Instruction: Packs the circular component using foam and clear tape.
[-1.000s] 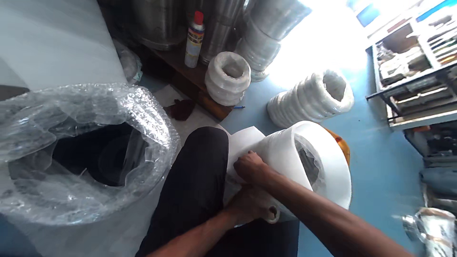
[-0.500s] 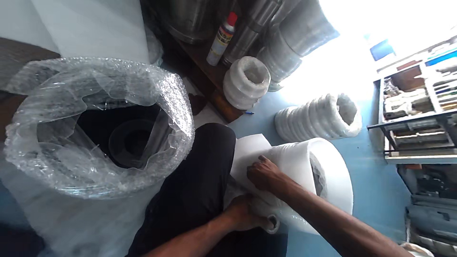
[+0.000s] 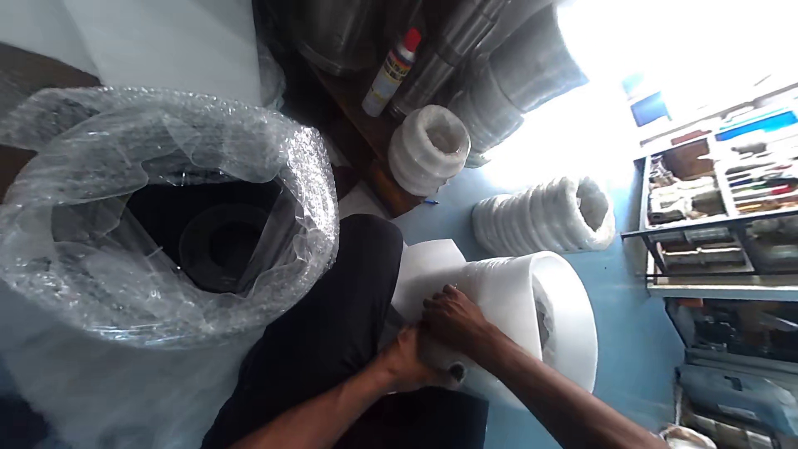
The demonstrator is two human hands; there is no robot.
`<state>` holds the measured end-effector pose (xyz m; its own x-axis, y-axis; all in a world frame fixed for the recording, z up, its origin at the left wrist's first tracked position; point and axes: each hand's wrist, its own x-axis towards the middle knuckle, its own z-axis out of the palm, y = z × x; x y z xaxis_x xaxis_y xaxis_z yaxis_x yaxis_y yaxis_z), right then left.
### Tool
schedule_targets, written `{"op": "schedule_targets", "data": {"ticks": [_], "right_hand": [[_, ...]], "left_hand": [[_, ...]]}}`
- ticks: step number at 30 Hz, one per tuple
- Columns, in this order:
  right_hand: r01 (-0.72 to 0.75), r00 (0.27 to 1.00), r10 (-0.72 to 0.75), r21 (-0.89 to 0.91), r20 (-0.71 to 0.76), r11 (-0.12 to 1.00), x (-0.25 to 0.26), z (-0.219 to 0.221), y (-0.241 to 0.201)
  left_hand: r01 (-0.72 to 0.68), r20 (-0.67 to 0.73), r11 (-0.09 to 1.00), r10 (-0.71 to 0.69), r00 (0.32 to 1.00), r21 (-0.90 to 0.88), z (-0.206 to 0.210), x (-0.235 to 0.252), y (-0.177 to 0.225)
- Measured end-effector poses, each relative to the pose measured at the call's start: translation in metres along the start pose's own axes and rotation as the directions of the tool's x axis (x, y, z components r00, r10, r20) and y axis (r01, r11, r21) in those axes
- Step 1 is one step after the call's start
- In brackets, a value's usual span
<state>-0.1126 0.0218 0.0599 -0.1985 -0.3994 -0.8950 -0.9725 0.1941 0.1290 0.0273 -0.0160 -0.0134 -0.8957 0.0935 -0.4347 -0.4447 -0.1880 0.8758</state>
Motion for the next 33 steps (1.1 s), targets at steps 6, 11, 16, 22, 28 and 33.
{"op": "schedule_targets", "data": {"ticks": [6,11,16,22,28,33], "right_hand": [[0.011,0.988,-0.004,-0.040,0.156,0.999,0.007,-0.021,0.006],[0.030,0.983,-0.019,-0.052,0.185,0.998,0.004,-0.025,0.007],[0.058,0.962,-0.021,-0.130,0.274,0.990,0.014,-0.034,0.007],[0.166,0.979,-0.174,-0.082,-0.109,0.983,0.004,-0.005,0.029],[0.018,0.882,-0.069,-0.112,-0.466,0.994,-0.019,0.013,0.022],[0.050,0.757,-0.101,-0.097,-0.646,0.994,-0.056,0.061,0.019]], "left_hand": [[0.086,-0.161,0.968,-0.126,0.979,-0.237,0.002,-0.007,0.000],[0.034,-0.319,0.945,-0.144,0.937,-0.327,0.006,-0.012,-0.002],[-0.056,-0.440,0.909,-0.145,0.886,-0.414,0.010,-0.009,-0.005],[-0.112,-0.501,0.866,-0.172,0.848,-0.487,0.011,-0.002,0.000],[-0.153,-0.517,0.829,-0.182,0.837,-0.539,0.012,0.002,0.001],[-0.106,-0.508,0.810,-0.254,0.823,-0.577,0.013,0.010,0.009]]}}
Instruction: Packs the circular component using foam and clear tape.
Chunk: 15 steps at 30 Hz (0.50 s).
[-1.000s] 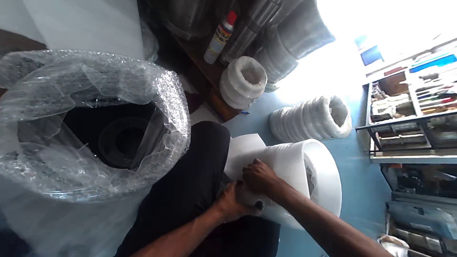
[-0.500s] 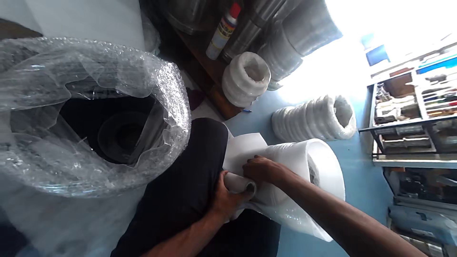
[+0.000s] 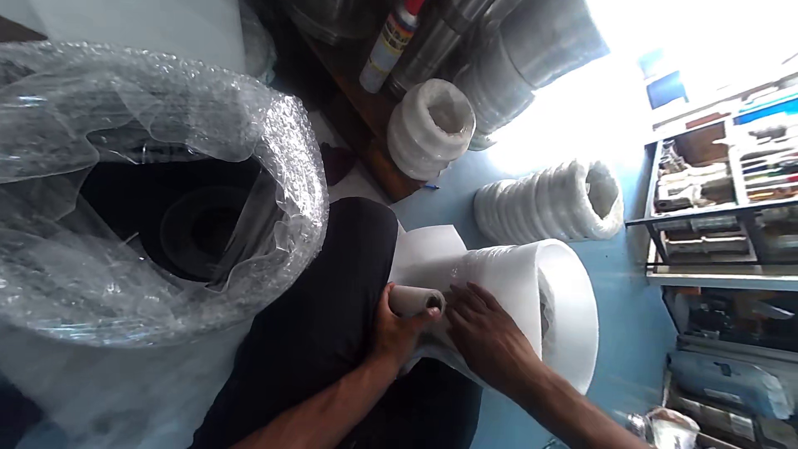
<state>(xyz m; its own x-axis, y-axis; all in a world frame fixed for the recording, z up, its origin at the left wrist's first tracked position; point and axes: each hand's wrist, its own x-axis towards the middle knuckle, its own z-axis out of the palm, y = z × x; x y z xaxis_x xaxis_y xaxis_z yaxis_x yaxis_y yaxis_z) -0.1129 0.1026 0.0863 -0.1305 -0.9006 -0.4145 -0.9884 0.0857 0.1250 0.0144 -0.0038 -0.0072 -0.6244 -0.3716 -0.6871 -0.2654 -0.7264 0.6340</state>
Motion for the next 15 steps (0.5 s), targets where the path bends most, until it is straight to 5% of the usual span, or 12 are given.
{"op": "schedule_targets", "data": {"ticks": [8,15], "right_hand": [[0.128,0.986,-0.119,-0.071,0.118,0.989,-0.018,-0.006,-0.008],[0.094,0.995,-0.087,-0.197,0.047,0.976,-0.015,0.008,-0.017]], "left_hand": [[0.010,-0.018,0.999,-0.011,1.000,-0.039,0.005,0.004,0.005],[0.009,-0.014,0.996,-0.010,1.000,-0.087,0.004,0.003,0.005]]}}
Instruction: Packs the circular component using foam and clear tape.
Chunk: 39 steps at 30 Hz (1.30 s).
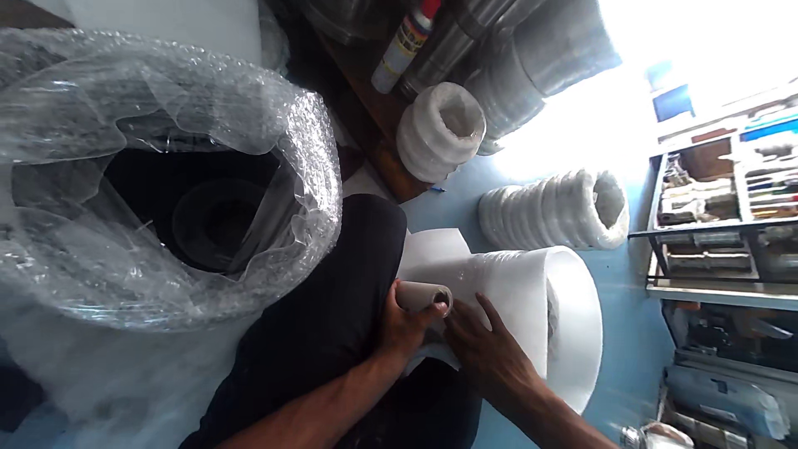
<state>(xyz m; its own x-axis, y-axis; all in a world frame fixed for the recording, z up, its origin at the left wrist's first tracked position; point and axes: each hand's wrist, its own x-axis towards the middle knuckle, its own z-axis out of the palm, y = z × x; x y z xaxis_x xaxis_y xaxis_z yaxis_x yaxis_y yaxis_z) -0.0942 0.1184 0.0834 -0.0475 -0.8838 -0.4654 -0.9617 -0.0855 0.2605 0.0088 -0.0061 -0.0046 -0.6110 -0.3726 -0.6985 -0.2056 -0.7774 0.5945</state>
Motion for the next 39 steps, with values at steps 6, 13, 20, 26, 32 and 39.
{"op": "schedule_targets", "data": {"ticks": [6,13,20,26,32,39], "right_hand": [[-0.003,1.000,0.003,0.000,0.020,1.000,0.005,-0.001,-0.003],[-0.044,0.996,0.046,0.022,-0.072,0.999,0.006,0.003,-0.006],[-0.068,0.994,0.066,-0.025,-0.090,0.997,0.006,0.006,-0.009],[-0.123,0.984,0.118,-0.032,-0.131,0.992,0.005,0.010,-0.013],[-0.199,0.975,0.198,-0.004,-0.102,0.980,0.006,0.010,-0.016],[-0.364,0.828,0.528,0.538,-0.187,0.761,0.002,-0.005,-0.016]], "left_hand": [[-0.016,0.009,1.000,0.016,1.000,-0.020,-0.001,0.003,0.002],[-0.006,0.027,1.000,0.007,1.000,-0.016,0.001,0.010,0.009],[-0.083,0.073,0.996,0.084,0.994,-0.027,0.003,0.018,0.011],[-0.006,0.060,1.000,0.006,0.998,-0.006,0.013,0.029,0.011],[-0.106,0.122,0.989,0.094,0.988,0.099,0.034,0.043,0.018],[-0.194,0.126,0.967,0.174,0.977,0.165,0.048,0.073,0.046]]}}
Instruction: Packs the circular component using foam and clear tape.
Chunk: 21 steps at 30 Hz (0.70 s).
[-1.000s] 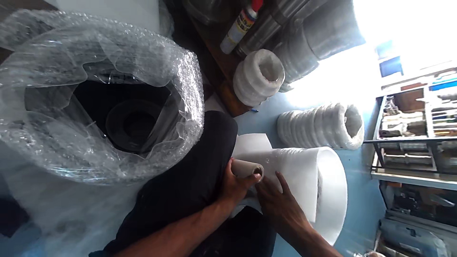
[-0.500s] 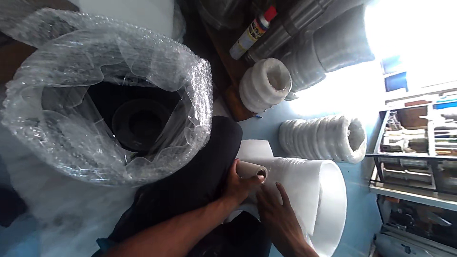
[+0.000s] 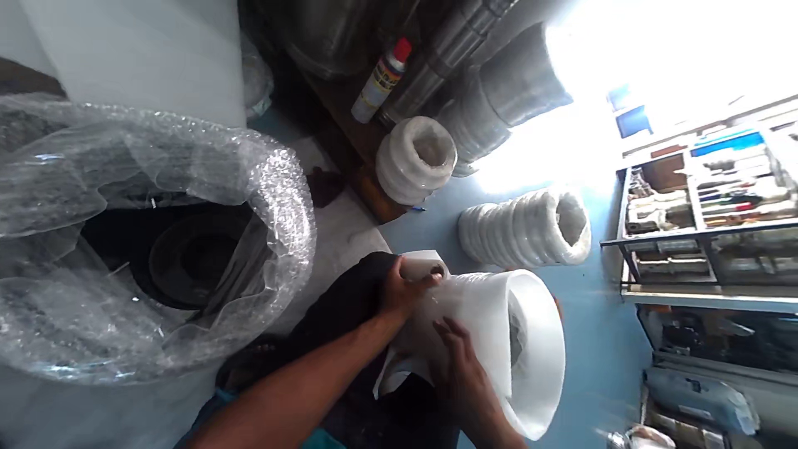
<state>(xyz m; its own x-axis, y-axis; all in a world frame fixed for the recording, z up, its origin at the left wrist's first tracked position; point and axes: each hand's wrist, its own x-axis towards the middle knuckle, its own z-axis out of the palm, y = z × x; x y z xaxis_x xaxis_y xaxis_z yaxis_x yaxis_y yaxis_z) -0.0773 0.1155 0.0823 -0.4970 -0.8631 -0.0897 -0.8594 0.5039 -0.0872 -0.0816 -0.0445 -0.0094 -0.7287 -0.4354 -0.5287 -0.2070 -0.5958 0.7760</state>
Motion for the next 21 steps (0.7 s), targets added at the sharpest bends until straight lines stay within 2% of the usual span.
{"op": "schedule_targets", "data": {"ticks": [2,8,11,14,16,17,18,20,21], "right_hand": [[-0.071,0.997,0.073,0.161,-0.011,0.984,0.000,-0.011,-0.001],[-0.075,0.989,0.114,0.335,-0.098,0.939,-0.010,-0.012,0.000],[-0.082,0.984,0.144,0.450,-0.105,0.889,-0.015,-0.013,0.002],[-0.057,0.987,0.140,0.638,-0.080,0.767,-0.021,-0.023,0.008],[-0.011,0.959,0.226,0.774,-0.170,0.633,-0.033,-0.042,0.023],[0.010,0.913,0.317,0.791,-0.257,0.612,-0.043,-0.054,0.039],[0.020,0.828,0.433,0.790,-0.356,0.612,-0.055,-0.064,0.061],[-0.014,0.561,0.687,0.825,-0.461,0.565,-0.079,-0.068,0.115],[-0.059,0.452,0.784,0.863,-0.426,0.503,-0.092,-0.061,0.144]], "left_hand": [[-0.009,0.022,1.000,0.009,1.000,-0.013,0.003,0.010,0.004],[-0.064,0.153,0.998,0.065,0.986,-0.011,0.037,0.055,0.007],[-0.010,0.239,0.998,0.023,0.971,-0.057,0.056,0.076,0.009],[0.063,0.401,0.997,-0.045,0.915,-0.033,0.072,0.096,0.025],[0.062,0.501,0.998,-0.070,0.863,0.032,0.083,0.107,0.041],[0.063,0.527,0.996,-0.083,0.846,0.057,0.090,0.113,0.046],[0.069,0.545,0.995,-0.100,0.832,0.077,0.098,0.117,0.050],[0.074,0.585,0.986,-0.149,0.797,0.151,0.120,0.126,0.057],[0.060,0.618,0.979,-0.171,0.768,0.197,0.132,0.129,0.061]]}}
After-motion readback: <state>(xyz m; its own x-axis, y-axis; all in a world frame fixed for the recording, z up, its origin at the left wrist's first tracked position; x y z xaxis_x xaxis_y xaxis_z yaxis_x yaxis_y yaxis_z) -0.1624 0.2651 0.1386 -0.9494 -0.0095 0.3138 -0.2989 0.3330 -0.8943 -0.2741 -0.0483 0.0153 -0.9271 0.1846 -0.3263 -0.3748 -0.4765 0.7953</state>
